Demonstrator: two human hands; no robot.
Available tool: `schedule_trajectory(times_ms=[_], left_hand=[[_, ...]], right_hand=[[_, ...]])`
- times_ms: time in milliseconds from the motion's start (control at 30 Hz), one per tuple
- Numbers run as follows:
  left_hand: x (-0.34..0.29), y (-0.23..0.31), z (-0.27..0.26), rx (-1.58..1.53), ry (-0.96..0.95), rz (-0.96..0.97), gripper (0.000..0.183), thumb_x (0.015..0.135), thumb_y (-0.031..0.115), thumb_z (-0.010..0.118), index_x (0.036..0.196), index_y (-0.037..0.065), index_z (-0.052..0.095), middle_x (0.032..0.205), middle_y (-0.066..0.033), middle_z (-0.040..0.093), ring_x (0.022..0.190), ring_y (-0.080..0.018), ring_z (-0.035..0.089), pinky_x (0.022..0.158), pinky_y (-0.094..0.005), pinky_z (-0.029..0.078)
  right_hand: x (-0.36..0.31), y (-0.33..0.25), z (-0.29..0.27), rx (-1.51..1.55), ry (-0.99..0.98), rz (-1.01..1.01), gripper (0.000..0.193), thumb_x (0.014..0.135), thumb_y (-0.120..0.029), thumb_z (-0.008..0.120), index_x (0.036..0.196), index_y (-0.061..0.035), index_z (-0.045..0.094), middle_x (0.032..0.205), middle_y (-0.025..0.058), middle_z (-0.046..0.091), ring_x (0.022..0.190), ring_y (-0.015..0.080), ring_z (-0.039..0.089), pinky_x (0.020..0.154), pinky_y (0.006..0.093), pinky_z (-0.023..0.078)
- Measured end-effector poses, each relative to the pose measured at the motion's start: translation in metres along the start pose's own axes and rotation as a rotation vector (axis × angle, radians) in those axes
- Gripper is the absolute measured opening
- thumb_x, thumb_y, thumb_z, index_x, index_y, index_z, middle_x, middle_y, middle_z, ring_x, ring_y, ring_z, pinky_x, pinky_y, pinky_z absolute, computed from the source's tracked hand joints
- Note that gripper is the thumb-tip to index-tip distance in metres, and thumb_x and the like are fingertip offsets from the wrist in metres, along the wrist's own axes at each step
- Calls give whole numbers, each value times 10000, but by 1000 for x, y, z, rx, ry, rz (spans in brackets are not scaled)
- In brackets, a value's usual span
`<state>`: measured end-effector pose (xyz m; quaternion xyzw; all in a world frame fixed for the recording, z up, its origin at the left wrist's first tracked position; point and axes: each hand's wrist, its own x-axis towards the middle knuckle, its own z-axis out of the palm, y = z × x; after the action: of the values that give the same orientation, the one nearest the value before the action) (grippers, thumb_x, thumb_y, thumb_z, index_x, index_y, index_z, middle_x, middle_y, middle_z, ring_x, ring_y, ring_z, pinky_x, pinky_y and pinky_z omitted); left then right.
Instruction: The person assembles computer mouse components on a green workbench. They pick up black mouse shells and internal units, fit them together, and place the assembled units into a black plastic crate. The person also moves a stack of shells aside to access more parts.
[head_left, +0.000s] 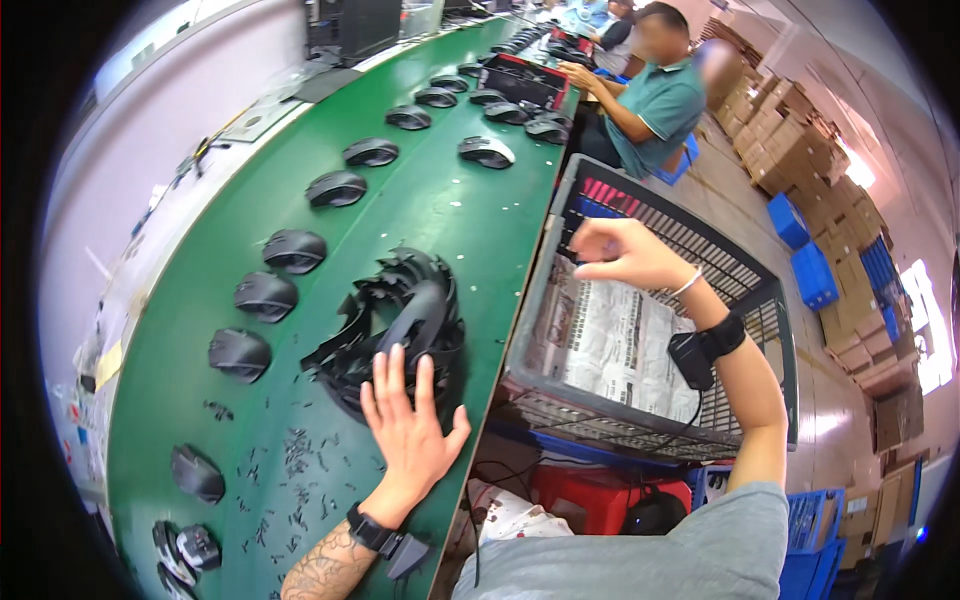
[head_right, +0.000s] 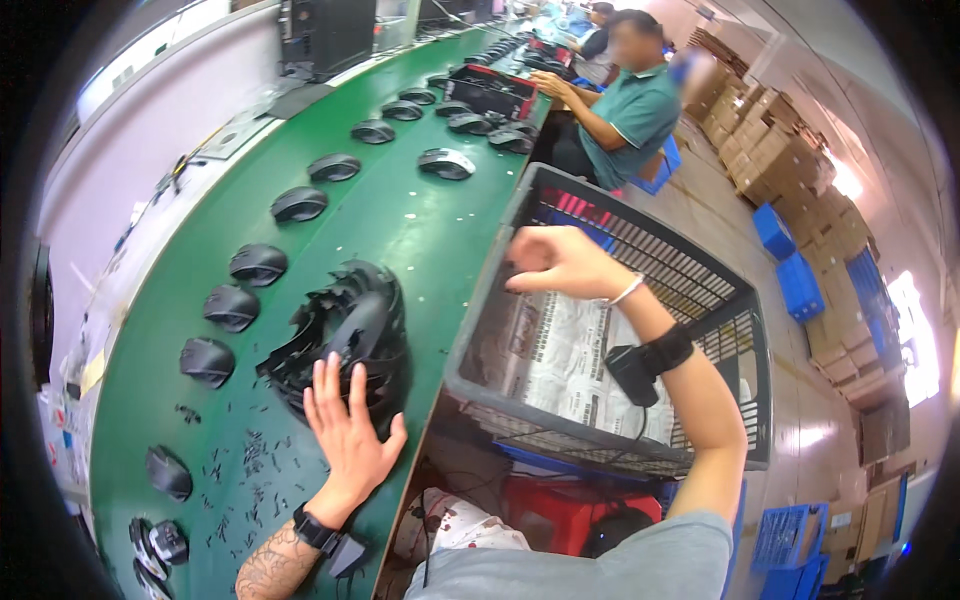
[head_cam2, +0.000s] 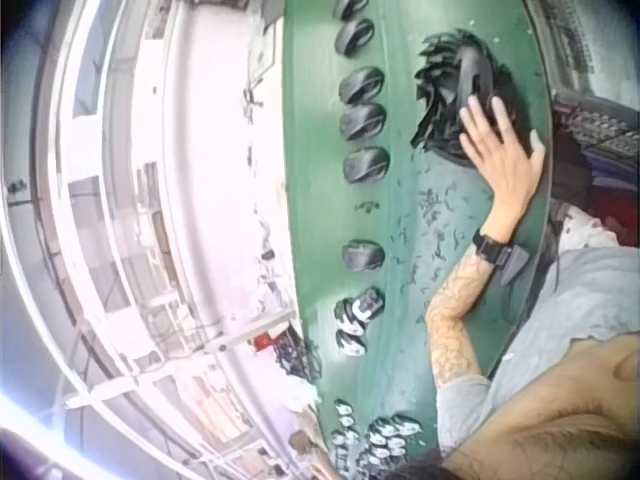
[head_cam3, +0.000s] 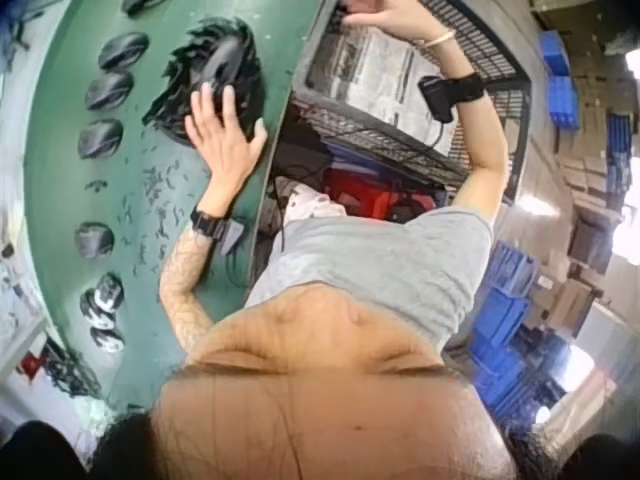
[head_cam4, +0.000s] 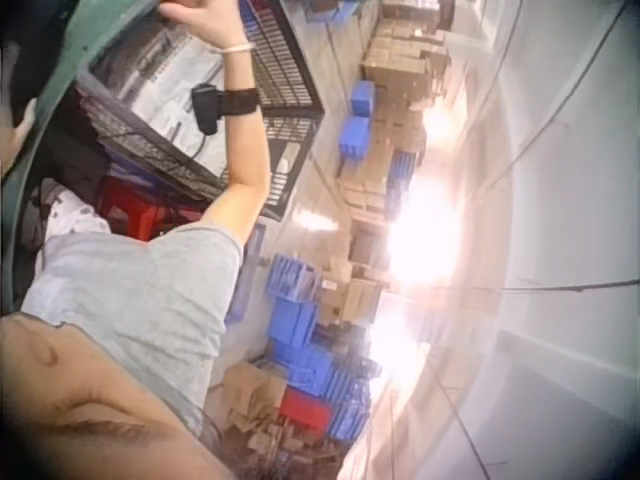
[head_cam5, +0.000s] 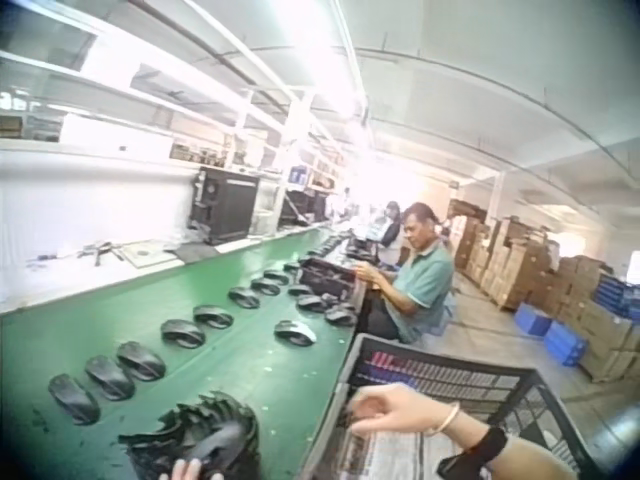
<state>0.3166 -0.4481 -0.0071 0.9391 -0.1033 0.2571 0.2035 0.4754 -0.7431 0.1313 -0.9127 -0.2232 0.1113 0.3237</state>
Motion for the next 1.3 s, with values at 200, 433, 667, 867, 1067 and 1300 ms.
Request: schedule_trajectory(times_ms=[200,433,667,867,1067,1300], left_hand=[[2,9,2,40,-47,52,814,696,314,681,1380,44,330,1440,-271,274,1346,-446,246,1077,-558,148],[-4,7,-3,175,-87,23,847,699,249,661,1400,7,252,1447,-288,224,1345,-469,206,1068,-576,151],[0,8,4,155,-66,86,828,714,312,656,1379,-16,288,1413,-310,271,1313,-485,266,1055,-574,183],[1,11,2,140,-73,89,832,715,302,654,1383,-19,278,1430,-301,250,1333,-471,241,1060,-570,175],[2,16,-1,119,-47,104,842,714,250,662,1396,-23,250,1445,-288,232,1354,-450,211,1079,-545,161],[-1,21,-3,118,10,118,812,729,207,645,1405,-20,257,1478,-249,209,1366,-416,207,1092,-520,153]], right_hand=[[-118,306,54,60,-19,1116,589,697,-567,720,880,-8,702,712,81,617,616,186,568,558,308,481],[-151,364,202,-234,-358,918,656,897,-595,407,1127,-22,628,1140,221,619,1061,366,596,916,423,454],[-175,338,225,-177,385,1384,424,806,-405,674,942,-4,682,956,236,665,928,367,652,769,425,520],[-189,337,183,-233,557,1280,305,714,-246,725,846,26,684,892,250,662,888,395,650,756,418,529],[-218,306,71,-268,744,1099,283,630,-221,695,772,24,678,847,252,657,864,386,653,769,421,514],[-315,216,-91,-271,880,992,295,671,-258,746,691,18,646,651,145,638,583,223,617,571,355,473]])
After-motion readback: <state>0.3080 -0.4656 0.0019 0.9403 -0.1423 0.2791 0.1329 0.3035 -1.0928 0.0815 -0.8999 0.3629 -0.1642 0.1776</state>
